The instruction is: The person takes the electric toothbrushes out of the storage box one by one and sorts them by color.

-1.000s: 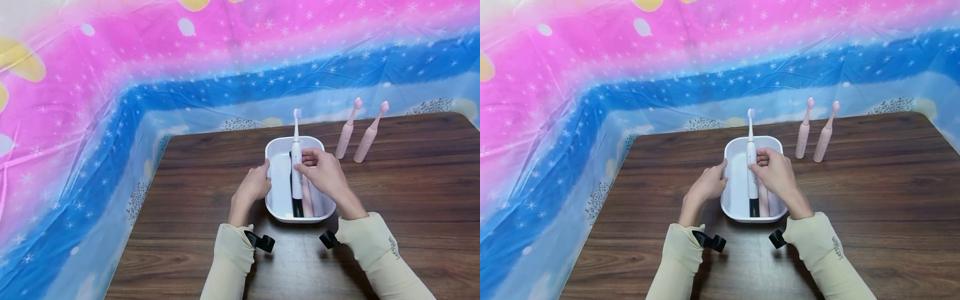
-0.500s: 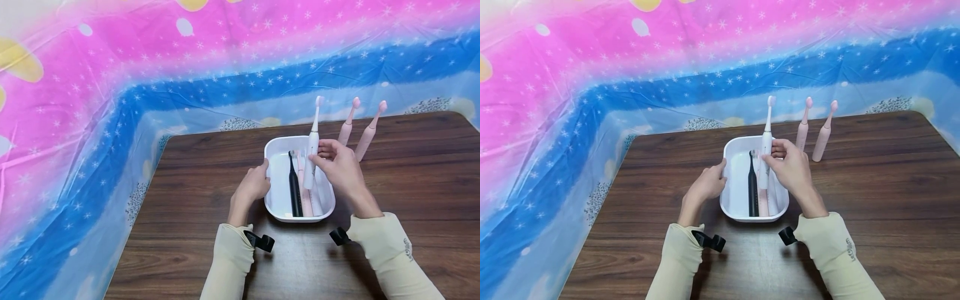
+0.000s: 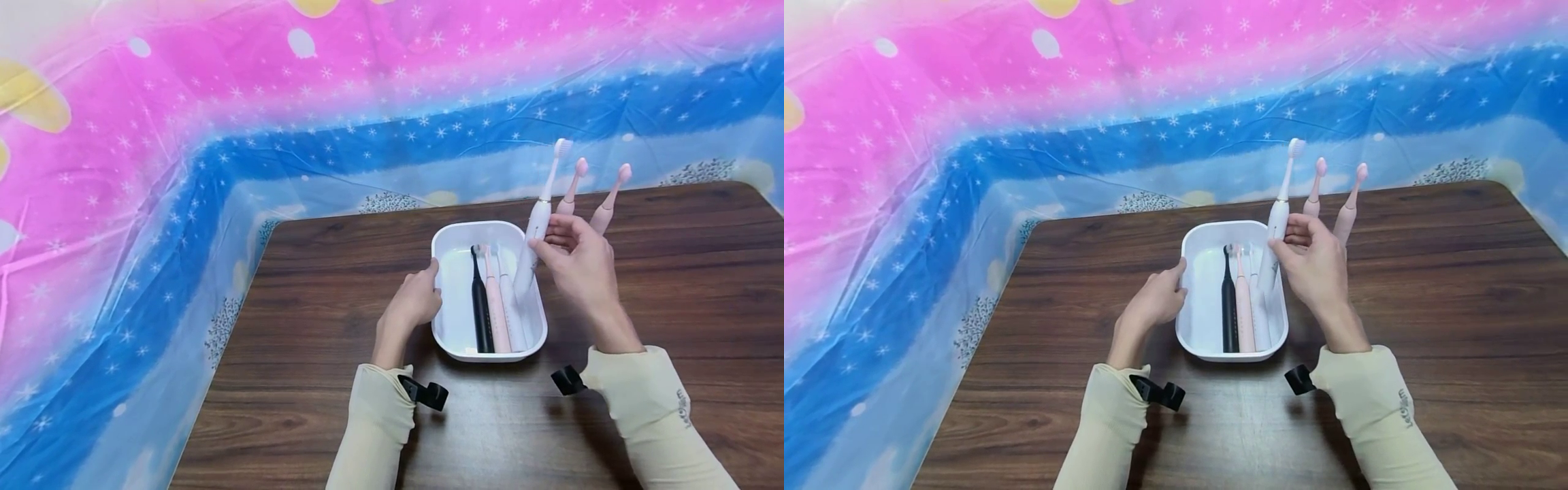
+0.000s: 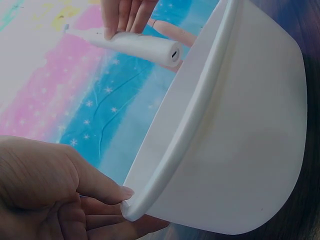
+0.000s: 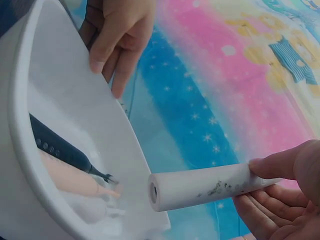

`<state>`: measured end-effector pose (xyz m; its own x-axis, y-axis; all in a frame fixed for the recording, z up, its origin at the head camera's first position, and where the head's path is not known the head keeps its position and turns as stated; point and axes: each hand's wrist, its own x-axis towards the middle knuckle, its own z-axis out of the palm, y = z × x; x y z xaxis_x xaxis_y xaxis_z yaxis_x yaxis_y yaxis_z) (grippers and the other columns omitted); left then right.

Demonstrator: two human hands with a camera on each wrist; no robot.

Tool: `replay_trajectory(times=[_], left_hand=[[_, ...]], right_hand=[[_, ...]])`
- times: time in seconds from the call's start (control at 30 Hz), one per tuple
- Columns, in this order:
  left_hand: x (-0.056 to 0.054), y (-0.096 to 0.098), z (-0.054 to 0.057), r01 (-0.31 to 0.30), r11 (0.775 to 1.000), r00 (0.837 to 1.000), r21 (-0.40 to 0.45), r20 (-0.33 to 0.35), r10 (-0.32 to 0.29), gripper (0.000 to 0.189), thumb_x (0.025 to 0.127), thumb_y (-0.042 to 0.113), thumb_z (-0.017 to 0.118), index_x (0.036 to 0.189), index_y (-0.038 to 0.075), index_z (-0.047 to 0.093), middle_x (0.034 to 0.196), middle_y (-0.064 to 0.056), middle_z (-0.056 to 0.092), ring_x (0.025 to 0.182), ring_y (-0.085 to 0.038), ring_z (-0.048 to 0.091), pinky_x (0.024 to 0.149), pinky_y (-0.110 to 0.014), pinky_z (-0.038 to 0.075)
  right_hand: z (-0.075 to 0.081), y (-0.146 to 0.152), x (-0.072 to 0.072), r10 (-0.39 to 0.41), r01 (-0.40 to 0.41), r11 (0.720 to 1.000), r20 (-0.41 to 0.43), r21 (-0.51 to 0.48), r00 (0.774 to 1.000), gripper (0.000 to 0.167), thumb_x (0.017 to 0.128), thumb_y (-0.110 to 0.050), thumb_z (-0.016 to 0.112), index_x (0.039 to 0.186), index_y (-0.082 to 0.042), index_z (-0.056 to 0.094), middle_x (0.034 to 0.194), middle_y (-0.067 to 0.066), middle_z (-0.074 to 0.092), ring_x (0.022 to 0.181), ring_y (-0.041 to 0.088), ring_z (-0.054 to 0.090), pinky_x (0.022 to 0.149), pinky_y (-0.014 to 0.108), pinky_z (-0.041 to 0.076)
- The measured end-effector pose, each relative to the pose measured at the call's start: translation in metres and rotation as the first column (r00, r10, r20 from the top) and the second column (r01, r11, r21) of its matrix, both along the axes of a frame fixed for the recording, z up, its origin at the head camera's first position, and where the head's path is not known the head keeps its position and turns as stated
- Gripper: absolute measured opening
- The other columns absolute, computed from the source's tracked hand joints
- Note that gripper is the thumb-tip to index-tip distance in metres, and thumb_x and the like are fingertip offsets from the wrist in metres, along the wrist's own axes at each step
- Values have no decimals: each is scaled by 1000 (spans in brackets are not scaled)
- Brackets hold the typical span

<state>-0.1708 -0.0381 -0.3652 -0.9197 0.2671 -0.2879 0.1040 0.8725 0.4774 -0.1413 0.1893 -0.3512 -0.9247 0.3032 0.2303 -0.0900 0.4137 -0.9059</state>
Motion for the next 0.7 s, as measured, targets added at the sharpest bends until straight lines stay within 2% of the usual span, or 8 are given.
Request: replay_trajectory(times=[0.2,0.4,0.7], left_hand=[[0,0,0,3,1000,1000,-6,-2,-3,57,100,13,40,153,10,20,149,-12,41,118,-20,51,94,-35,43],[0,0,0,1,1000,1000,-1,10,-1,57,101,13,40,153,10,20,150,-12,41,114,-22,52,92,-35,43],[0,0,1,0,1000,1000,14,21,0,56,101,13,40,153,10,20,150,-12,40,112,-21,52,90,-35,43]], right_hand=[[-1,10,-2,-65,63,996,-35,-56,997,41,86,-14,71,122,-1,59,107,8,64,89,-5,58,78,9,47],[-3,17,-3,-106,104,993,-53,-53,993,41,86,-12,71,123,0,58,111,10,63,91,-5,58,81,10,48],[-11,26,-7,-162,157,986,-97,-64,982,39,84,-10,71,120,1,59,105,5,64,88,-5,58,80,10,48]])
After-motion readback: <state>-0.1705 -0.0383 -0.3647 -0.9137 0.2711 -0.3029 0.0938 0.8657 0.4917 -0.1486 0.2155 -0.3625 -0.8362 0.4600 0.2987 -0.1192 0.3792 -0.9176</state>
